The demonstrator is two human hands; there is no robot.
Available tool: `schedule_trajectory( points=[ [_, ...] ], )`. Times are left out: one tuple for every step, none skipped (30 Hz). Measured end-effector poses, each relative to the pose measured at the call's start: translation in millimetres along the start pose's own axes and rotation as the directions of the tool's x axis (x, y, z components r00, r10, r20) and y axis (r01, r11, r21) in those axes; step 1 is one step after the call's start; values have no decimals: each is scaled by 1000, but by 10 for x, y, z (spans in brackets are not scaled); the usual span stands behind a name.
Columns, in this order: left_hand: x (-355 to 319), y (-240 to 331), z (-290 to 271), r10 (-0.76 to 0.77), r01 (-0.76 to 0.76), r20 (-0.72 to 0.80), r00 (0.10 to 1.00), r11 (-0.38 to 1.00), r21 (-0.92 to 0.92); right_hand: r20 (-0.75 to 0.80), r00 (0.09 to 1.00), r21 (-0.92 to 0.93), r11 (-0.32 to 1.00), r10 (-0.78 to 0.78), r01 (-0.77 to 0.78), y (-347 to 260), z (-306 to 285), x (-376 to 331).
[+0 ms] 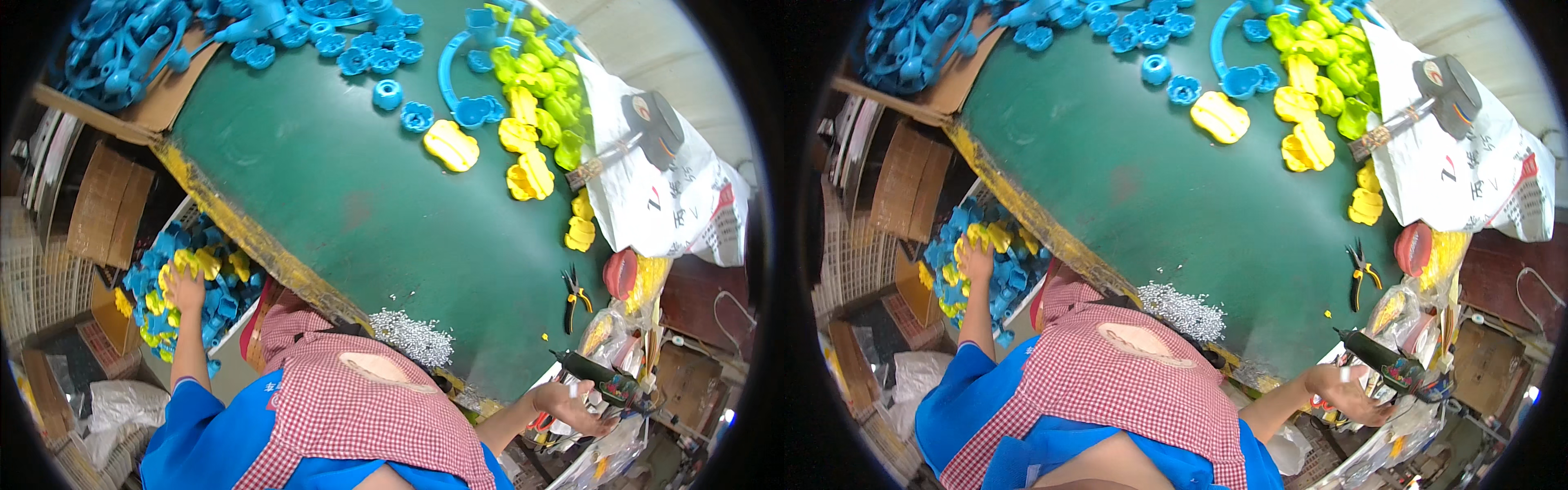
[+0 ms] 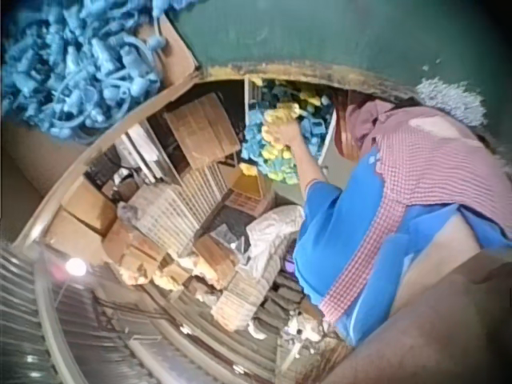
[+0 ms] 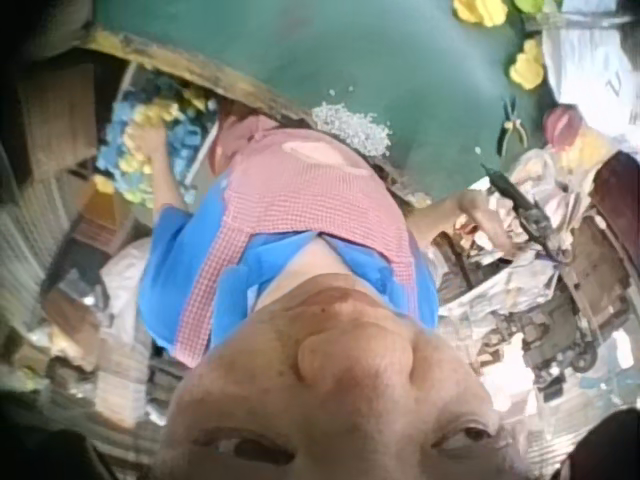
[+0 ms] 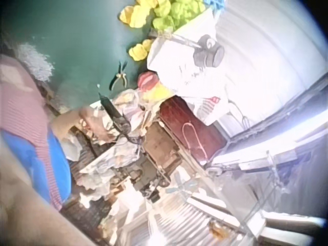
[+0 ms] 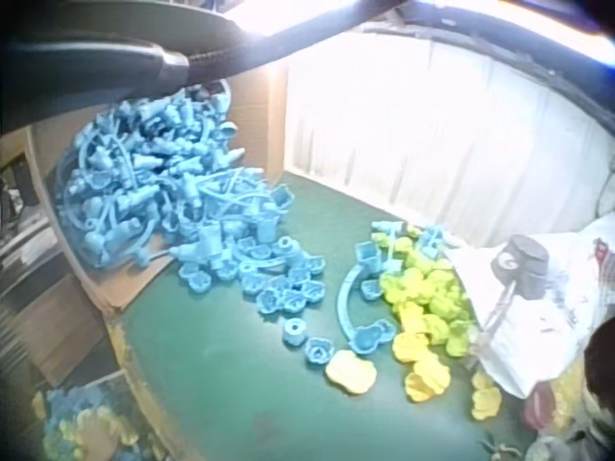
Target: The person assembles blue and yellow plastic components on a green workbench. They use a handheld power tool to fasten small metal pins into the parts, then connect the pieces together by hand. Finished assemblies are placed into a white basket.
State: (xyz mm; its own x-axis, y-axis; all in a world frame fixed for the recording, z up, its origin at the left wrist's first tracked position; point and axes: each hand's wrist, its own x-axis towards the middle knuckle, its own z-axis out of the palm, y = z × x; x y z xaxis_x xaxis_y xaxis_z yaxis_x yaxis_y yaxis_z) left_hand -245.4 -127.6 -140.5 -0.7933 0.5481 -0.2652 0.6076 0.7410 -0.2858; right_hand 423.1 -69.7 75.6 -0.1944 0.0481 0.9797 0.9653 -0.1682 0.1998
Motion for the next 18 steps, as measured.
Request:
schedule_trajectory(
  points=[
    [9, -34, 37, 32, -32, -32, 999, 999, 2, 70, 995, 219, 972, 74, -87, -193, 100, 17],
    [7, -86, 69, 51, -52, -65, 997, 999, 0, 149, 980, 432, 883, 130, -183, -383, 196, 26],
    [46, -98, 71, 31, -33, -37, 999, 999, -43, 305, 929, 532, 772, 209, -348, -634, 382, -30],
    [72, -108, 56, 9, -9, -6, 1000, 996, -87, 451, 848, 580, 630, 280, -516, -895, 581, -85],
    [75, -122, 33, -6, 5, -3, 1000, 996, -88, 617, 776, 496, 700, 131, -514, -971, 847, -133],
    [63, -158, -3, -29, 28, -7, 1000, 996, -83, 761, 646, 409, 722, 69, -559, -1090, 1115, -184],
    [51, -161, -9, -38, 32, -56, 998, 994, -106, 821, 566, 403, 625, 75, -668, -1189, 1403, -213],
    [60, -149, -39, -50, 36, -106, 993, 991, -129, 827, 555, 428, 541, 88, -724, -1235, 1664, -276],
    [4, -68, -184, -68, 16, -237, 969, 977, -212, 823, 564, 438, 556, 69, -706, -1268, 1887, -268],
    [20, -66, -180, -7, -181, -509, 860, 930, -318, 828, 558, 426, 586, 55, -689, -1247, 2090, -263],
    [-27, 79, -409, 68, -337, -605, 793, 877, -342, 804, 584, 397, 627, 116, -671, -1243, 2317, -320],
    [-192, 290, -739, 136, -489, -689, 711, 801, -346, 778, 604, 356, 672, 173, -650, -1194, 2497, -393],
    [-369, 557, -1033, 204, -605, -750, 630, 734, -308, 717, 642, 263, 749, 270, -608, -1128, 2636, -466],
    [-484, 767, -1238, 275, -713, -783, 559, 641, -284, 639, 684, 161, 808, 352, -567, -1061, 2755, -523],
    [-576, 930, -1347, 331, -768, -792, 513, 589, -251, 611, 651, 131, 754, 450, -644, -1021, 2839, -543],
    [-658, 1086, -1430, 395, -820, -792, 465, 530, -217, 549, 674, 137, 742, 495, -656, -976, 2859, -578],
    [-730, 1249, -1522, 459, -868, -795, 396, 469, -162, 519, 676, 151, 722, 524, -676, -929, 2834, -625],
    [-801, 1434, -1612, 527, -914, -788, 319, 391, -109, 489, 674, 152, 707, 553, -691, -829, 2757, -675]
  ],
)
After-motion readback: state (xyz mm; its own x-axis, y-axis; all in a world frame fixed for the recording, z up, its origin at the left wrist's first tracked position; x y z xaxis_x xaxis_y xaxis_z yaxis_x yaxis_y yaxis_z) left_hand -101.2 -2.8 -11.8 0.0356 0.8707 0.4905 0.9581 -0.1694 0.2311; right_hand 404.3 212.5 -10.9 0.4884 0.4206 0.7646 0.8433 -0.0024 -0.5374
